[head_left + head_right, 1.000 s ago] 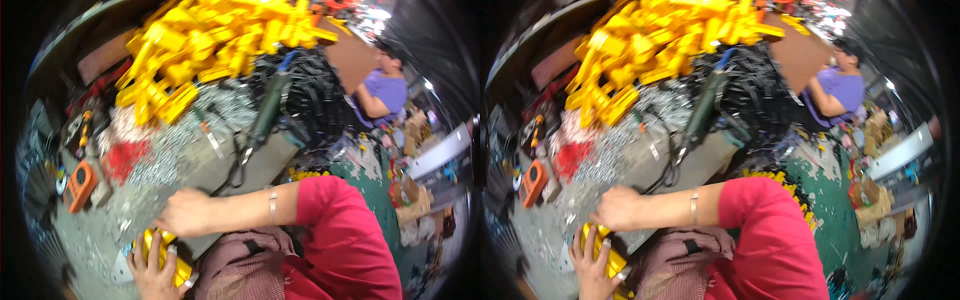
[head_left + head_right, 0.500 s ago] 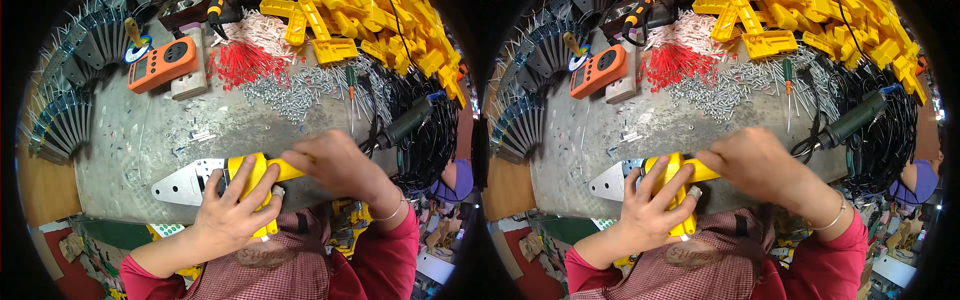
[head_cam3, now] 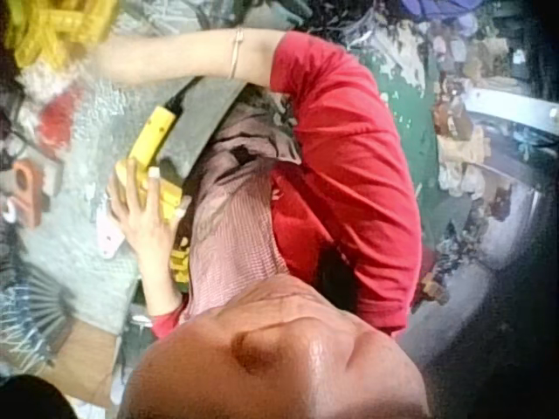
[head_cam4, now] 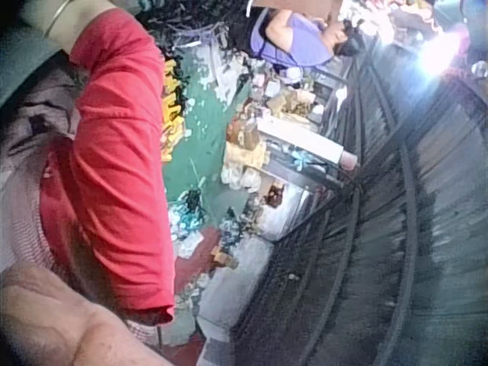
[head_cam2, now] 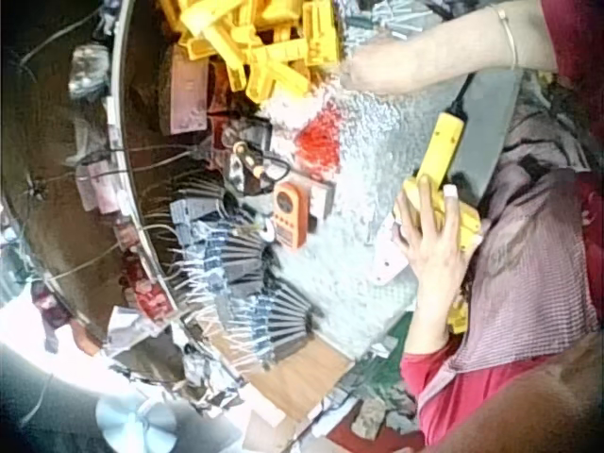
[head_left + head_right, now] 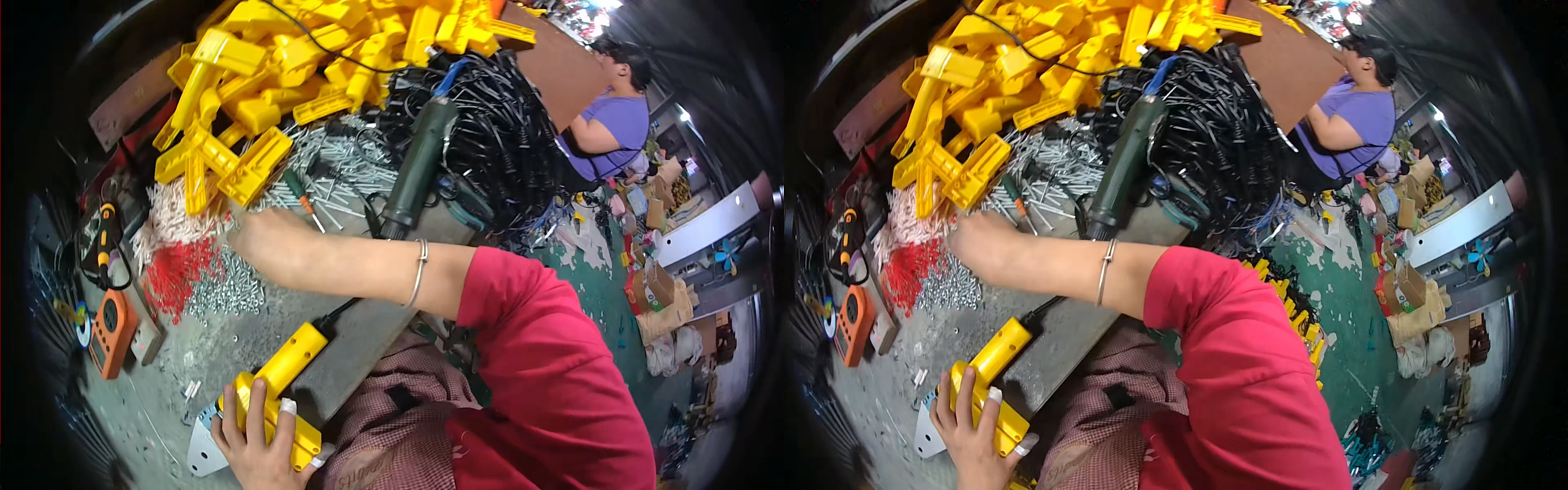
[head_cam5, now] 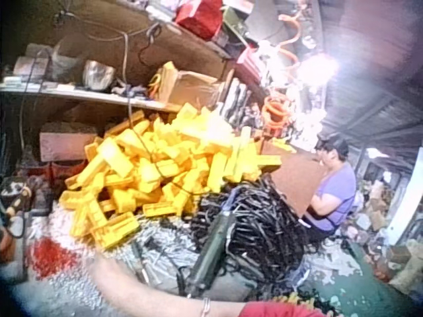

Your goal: The person assembles heating tools by connecting wires, soldering the electrical joints with a soldering iron, fitting metal components into plastic casing handles, and fastening the housing together using an electric screwdriver.

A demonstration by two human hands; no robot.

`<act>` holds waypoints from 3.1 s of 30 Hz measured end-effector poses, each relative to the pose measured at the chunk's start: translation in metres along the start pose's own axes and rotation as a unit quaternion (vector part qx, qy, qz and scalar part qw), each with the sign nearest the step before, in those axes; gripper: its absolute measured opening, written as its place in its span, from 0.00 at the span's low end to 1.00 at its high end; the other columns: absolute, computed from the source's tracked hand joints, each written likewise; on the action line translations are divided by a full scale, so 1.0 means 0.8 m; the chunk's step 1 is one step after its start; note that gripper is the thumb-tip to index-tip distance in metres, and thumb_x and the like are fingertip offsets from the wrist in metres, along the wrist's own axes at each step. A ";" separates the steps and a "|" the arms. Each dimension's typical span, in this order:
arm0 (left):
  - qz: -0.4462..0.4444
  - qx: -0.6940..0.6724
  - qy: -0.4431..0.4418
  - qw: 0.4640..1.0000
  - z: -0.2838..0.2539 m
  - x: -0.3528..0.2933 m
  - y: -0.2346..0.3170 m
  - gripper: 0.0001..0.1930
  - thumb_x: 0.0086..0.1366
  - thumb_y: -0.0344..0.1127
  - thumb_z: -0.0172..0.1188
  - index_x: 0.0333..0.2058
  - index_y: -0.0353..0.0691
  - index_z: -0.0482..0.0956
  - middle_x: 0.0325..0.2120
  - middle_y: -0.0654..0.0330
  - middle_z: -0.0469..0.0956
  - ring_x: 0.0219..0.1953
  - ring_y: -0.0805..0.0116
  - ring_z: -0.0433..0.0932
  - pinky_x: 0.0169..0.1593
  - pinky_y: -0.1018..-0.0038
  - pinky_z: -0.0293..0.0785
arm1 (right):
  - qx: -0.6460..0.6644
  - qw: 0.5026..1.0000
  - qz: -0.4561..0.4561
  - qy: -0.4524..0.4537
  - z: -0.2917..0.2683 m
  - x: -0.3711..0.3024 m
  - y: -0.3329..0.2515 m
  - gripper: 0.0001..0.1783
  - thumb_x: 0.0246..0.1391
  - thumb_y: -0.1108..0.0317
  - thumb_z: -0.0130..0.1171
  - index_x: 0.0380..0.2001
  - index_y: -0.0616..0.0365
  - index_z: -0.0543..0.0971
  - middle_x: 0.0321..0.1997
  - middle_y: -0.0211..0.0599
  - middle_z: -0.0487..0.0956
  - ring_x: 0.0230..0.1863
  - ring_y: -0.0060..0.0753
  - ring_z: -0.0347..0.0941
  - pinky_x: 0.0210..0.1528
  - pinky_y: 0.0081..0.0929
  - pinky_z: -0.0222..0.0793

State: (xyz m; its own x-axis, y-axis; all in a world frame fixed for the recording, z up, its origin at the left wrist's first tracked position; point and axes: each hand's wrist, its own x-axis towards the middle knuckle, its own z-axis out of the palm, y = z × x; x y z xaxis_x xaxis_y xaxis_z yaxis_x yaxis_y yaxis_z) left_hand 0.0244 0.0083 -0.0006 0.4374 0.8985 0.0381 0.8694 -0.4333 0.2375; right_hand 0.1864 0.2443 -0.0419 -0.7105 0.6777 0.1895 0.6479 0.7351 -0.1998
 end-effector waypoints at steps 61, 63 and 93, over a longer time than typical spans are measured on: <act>-0.070 -0.002 0.053 0.996 0.034 -0.026 0.013 0.36 0.43 0.47 0.67 0.54 0.47 0.73 0.62 0.53 0.63 0.65 0.41 0.56 0.61 0.38 0.46 | 0.225 0.909 -0.251 -0.246 -0.022 0.032 -0.117 0.15 0.35 0.61 0.62 0.25 0.62 0.83 0.25 0.48 0.80 0.30 0.46 0.78 0.35 0.40 0.72; -0.060 0.040 0.016 0.997 0.024 -0.024 0.017 0.29 0.59 0.55 0.57 0.55 0.45 0.72 0.62 0.53 0.63 0.66 0.45 0.56 0.63 0.46 0.47 | 0.201 0.912 -0.272 -0.233 -0.032 0.021 -0.111 0.14 0.37 0.63 0.59 0.24 0.64 0.82 0.23 0.52 0.79 0.28 0.51 0.77 0.35 0.42 0.72; -0.107 -0.050 0.119 0.986 0.001 0.011 -0.021 0.44 0.51 0.63 0.60 0.60 0.37 0.64 0.52 0.45 0.68 0.51 0.45 0.68 0.56 0.55 0.62 | 0.394 0.900 -0.009 -0.188 -0.069 -0.076 -0.029 0.07 0.49 0.77 0.58 0.33 0.61 0.81 0.29 0.33 0.78 0.32 0.26 0.73 0.35 0.23 0.68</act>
State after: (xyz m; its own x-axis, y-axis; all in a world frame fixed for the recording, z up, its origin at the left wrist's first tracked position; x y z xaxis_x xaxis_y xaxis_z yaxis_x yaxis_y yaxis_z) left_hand 0.0142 0.0236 -0.0053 0.1696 0.9649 0.2008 0.9034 -0.2336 0.3595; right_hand 0.2295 0.1870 0.0044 -0.8574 0.5030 -0.1090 0.3448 0.4040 -0.8473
